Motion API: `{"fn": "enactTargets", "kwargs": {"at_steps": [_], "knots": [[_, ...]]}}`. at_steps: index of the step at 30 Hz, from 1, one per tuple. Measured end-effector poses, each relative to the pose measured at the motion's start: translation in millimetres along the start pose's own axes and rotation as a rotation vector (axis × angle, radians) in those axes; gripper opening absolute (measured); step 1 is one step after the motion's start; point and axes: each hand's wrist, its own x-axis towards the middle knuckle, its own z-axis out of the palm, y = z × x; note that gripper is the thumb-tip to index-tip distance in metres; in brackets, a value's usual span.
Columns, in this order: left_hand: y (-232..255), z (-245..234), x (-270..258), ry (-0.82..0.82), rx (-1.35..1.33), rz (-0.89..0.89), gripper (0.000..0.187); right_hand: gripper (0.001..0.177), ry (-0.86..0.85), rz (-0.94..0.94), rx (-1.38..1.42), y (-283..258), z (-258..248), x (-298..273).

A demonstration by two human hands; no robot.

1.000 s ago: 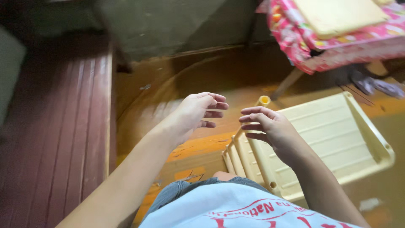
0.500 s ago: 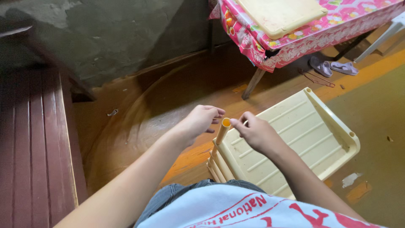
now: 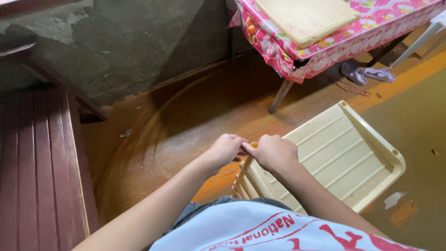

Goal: The person disassembles a stack of beige plastic stools by removing the legs from the seat bases. They place the removed legs on a nearby table and continue to take apart the remaining stools in the stack.

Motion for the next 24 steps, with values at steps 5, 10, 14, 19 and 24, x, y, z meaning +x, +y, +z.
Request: {"fn": "enactTargets", "kwargs": {"at_steps": [5,10,14,19,24], "knots": [[2.0,-9.7,-3.8,-0.087,0.021,-0.120,0.038,0.077,-0.002,0.023,0.048,8.4,7.2,5.9],[10.2,-10.2,-12.0,-0.102,0.050,-0.144,0.037,0.067,0.107,-0.096,0.023,12.2,21.4,12.0],[12.2,-9.0,-20.9,-0.125,0.049,-0.132,0.039,0.067,0.127,-0.180,-0.010,16.8,26.3,20.0],[11.3,-3.7,-30.7,-0.110,0.087,-0.105,0.044,0.068,0.135,-0.263,-0.004,24.7,33.1,26.5],[9.4,-4.8,-30.7,-0.118,0.099,-0.112,0.043,0.069,0.164,-0.398,-0.013,32.3,35.2,34.1]]}}
